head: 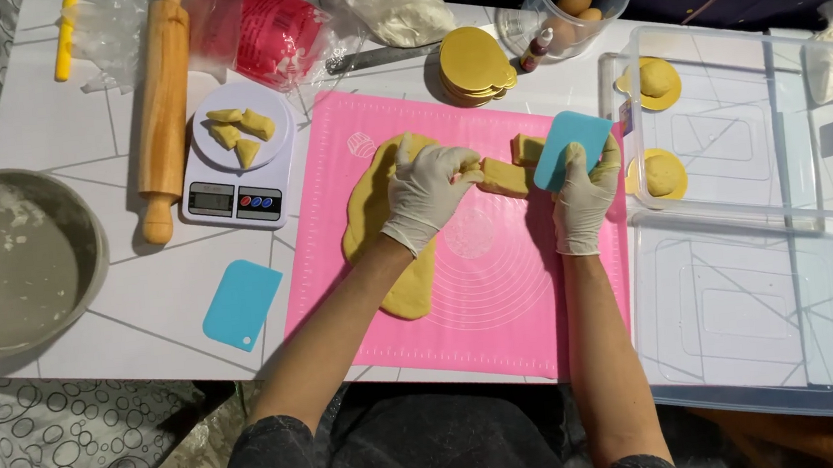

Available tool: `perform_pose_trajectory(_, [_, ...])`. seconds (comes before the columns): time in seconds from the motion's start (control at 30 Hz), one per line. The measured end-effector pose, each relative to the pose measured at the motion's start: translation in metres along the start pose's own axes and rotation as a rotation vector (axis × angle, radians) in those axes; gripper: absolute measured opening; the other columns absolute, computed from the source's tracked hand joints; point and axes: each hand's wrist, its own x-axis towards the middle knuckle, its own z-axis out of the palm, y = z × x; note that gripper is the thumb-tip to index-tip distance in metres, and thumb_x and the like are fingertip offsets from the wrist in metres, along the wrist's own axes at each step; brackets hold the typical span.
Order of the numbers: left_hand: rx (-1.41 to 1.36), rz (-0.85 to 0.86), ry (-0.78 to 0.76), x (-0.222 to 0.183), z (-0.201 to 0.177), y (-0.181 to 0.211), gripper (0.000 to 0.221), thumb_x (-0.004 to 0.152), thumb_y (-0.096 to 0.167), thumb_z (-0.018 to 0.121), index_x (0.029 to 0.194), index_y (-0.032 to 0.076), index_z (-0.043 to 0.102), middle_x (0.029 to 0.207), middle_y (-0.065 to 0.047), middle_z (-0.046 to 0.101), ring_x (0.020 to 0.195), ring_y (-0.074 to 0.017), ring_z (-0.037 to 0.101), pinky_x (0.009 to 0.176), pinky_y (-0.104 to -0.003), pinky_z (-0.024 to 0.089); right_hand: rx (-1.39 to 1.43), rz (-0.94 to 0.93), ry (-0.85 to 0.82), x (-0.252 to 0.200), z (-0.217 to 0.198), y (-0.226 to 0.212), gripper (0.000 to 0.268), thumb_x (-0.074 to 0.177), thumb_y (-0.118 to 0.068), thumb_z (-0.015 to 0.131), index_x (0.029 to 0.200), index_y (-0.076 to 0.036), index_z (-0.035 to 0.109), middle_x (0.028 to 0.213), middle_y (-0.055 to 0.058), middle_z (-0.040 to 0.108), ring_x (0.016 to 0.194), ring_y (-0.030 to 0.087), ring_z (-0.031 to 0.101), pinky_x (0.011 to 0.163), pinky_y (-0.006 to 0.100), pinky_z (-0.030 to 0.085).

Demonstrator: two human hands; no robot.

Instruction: Cutting small pieces of dough from a larger sheet using a plastic scraper and shaping them into small balls by hand.

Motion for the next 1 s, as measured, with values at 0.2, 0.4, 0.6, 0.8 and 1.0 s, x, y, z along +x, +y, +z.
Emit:
perform_pose_trajectory(0.2, [0.219,0.074,-0.099,-0.015,-0.012,0.011,0.026,0.083,0.057,0.072,0.091,0.033,0.063,0.106,0.008,0.061,0.115,-0.0166,0.056,0.115,-0.070,0.020,-0.252,-0.122,-0.078,-0.015,0.010,-0.013,0.042,0.102,-0.020,0.072,0.139,-0.019,0.054,0.113,0.013,0.068,0.101,0.019,0.065,0.087,0.034,0.057])
perform_pose_trajectory(0.4, [0.141,0.076,-0.187,-0.009,-0.019,0.000,0.028,0.091,0.044,0.071,0.116,0.034,0.063,0.126,0.005,0.057,0.128,-0.0215,0.053,0.117,-0.071,0.021,-0.931,0.183,-0.311,-0.064,0.053,-0.099,0.058,0.097,-0.043,0.067,0.150,-0.035,0.044,0.129,0.023,0.065,0.123,0.042,0.059,0.105,0.051,0.049])
perform_pose_trajectory(0.6, [0.062,0.085,-0.166,-0.013,-0.009,-0.017,0.019,0.085,0.045,0.079,0.095,0.033,0.068,0.125,0.010,0.058,0.129,-0.0163,0.049,0.119,-0.067,0.012,-1.328,-0.002,-0.495,-0.089,0.066,-0.085,0.067,0.103,-0.039,0.054,0.161,-0.040,0.019,0.093,0.022,0.074,0.097,0.039,0.074,0.090,0.051,0.059])
perform_pose_trajectory(0.8, [0.063,0.068,-0.152,-0.015,-0.024,-0.002,0.028,0.082,0.036,0.083,0.101,0.027,0.066,0.123,0.006,0.058,0.129,-0.0190,0.050,0.118,-0.068,0.016,-1.409,-0.018,-0.526,-0.097,0.071,-0.098,0.072,0.103,-0.036,0.054,0.162,-0.035,0.014,0.094,0.022,0.074,0.093,0.040,0.074,0.086,0.052,0.061])
perform_pose_trajectory(1.0, [0.086,0.037,-0.148,-0.013,-0.014,-0.008,0.023,0.080,0.026,0.084,0.092,0.024,0.064,0.118,0.008,0.058,0.126,-0.0162,0.049,0.118,-0.066,0.019,-1.295,-0.064,-0.521,-0.082,0.091,-0.074,0.070,0.104,-0.031,0.053,0.163,-0.032,0.016,0.097,0.024,0.074,0.099,0.041,0.073,0.087,0.051,0.060])
